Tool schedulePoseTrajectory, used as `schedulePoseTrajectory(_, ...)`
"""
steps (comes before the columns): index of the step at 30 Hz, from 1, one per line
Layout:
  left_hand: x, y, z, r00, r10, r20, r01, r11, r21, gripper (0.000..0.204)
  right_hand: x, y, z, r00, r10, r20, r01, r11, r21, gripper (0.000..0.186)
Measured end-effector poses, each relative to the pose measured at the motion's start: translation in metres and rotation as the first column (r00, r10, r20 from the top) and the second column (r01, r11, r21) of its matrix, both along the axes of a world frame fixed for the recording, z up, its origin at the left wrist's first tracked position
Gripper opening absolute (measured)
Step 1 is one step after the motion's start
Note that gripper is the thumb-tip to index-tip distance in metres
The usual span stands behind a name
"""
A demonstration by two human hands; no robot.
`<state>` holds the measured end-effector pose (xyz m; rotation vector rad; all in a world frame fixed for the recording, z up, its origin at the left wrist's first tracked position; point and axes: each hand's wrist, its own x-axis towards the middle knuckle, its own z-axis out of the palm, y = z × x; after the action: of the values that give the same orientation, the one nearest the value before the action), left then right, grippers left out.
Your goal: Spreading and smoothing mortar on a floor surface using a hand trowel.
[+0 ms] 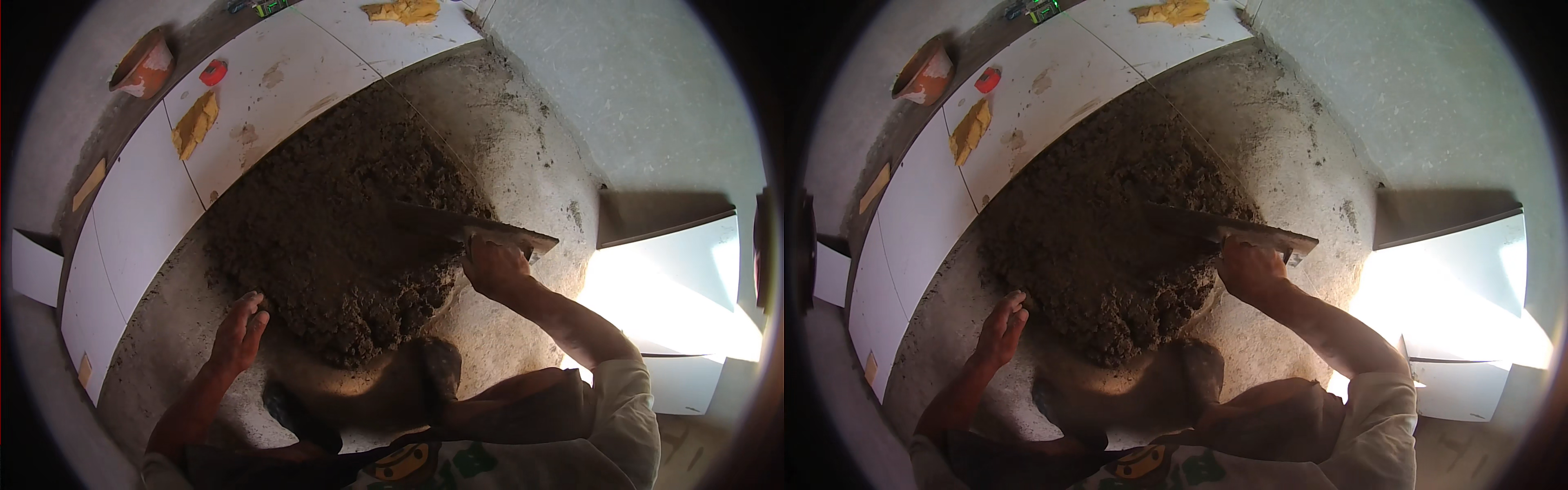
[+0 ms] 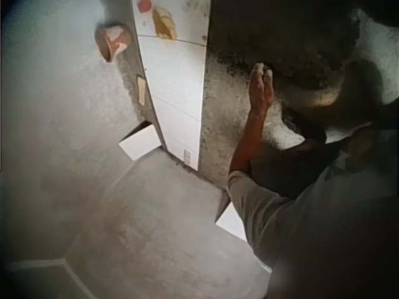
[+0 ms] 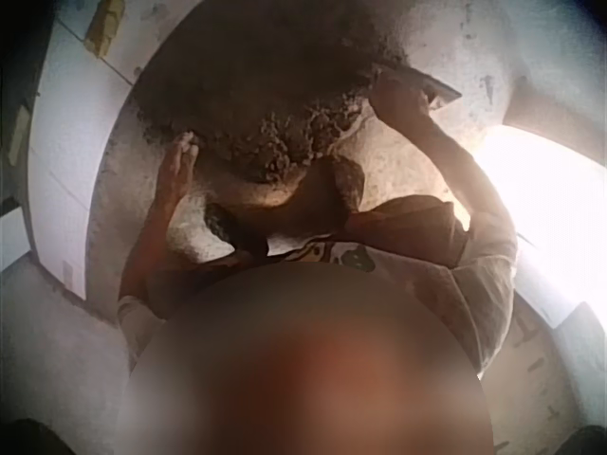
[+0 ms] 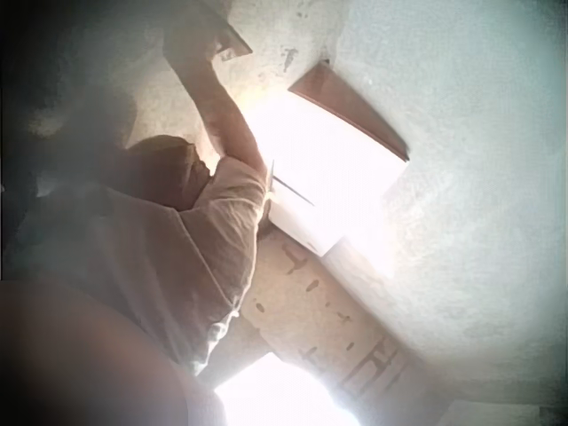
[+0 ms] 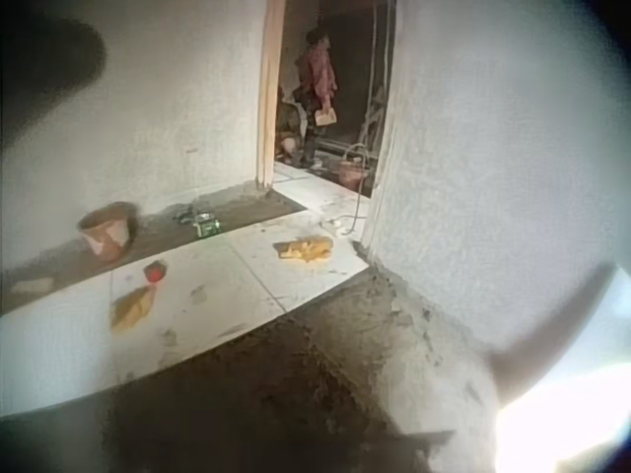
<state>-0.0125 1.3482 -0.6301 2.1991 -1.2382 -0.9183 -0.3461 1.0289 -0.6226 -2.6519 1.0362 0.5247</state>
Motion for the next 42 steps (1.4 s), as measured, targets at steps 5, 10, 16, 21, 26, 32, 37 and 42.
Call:
schedulePoseTrajectory(5,-0.001,0.009,0.003,1.0,0.015,0.0,-0.015,1.0,-0.006,0.045,0.016,0.001,0.019,0.995,-0.089,0.045,0.088,0.996,0.023,0.043)
schedulePoseTrajectory(10,0.0,0.012,0.001,0.999,-0.015,0.032,0.016,1.0,-0.022,0.045,0.004,-0.011,-0.001,0.999,-0.044,0.023,0.045,0.997,-0.059,0.041)
schedulePoseTrajectory(16,-0.002,0.009,0.005,0.999,0.019,-0.043,-0.021,0.999,-0.049,0.044,0.018,-0.007,0.028,0.981,-0.066,0.182,0.083,0.993,-0.089,0.034)
schedulePoseTrajectory(21,-0.001,0.007,-0.001,1.0,0.009,-0.011,-0.009,1.0,-0.017,0.044,0.006,-0.013,0.004,1.0,0.021,-0.009,-0.022,0.997,-0.07,0.036)
schedulePoseTrajectory(26,-0.002,0.012,0.002,1.0,0.013,-0.011,-0.013,0.999,-0.041,0.045,0.003,0.002,0.002,0.986,-0.087,0.139,0.092,0.995,-0.028,0.045)
schedulePoseTrajectory(32,0.0,0.004,-0.001,1.0,-0.017,-0.005,0.017,0.997,-0.069,0.044,0.016,-0.001,0.025,0.983,-0.18,0.026,0.175,0.977,0.122,0.042)
schedulePoseTrajectory(37,0.003,0.009,-0.001,1.0,-0.02,0.008,0.02,0.999,-0.047,0.045,-0.013,0.037,0.029,0.987,-0.067,0.148,0.025,0.961,0.274,0.043)
schedulePoseTrajectory(42,-0.002,-0.007,0.0,0.998,-0.056,0.008,0.056,0.998,0.015,0.047,-0.002,0.057,0.007,0.986,0.118,-0.113,-0.058,0.898,0.436,0.045)
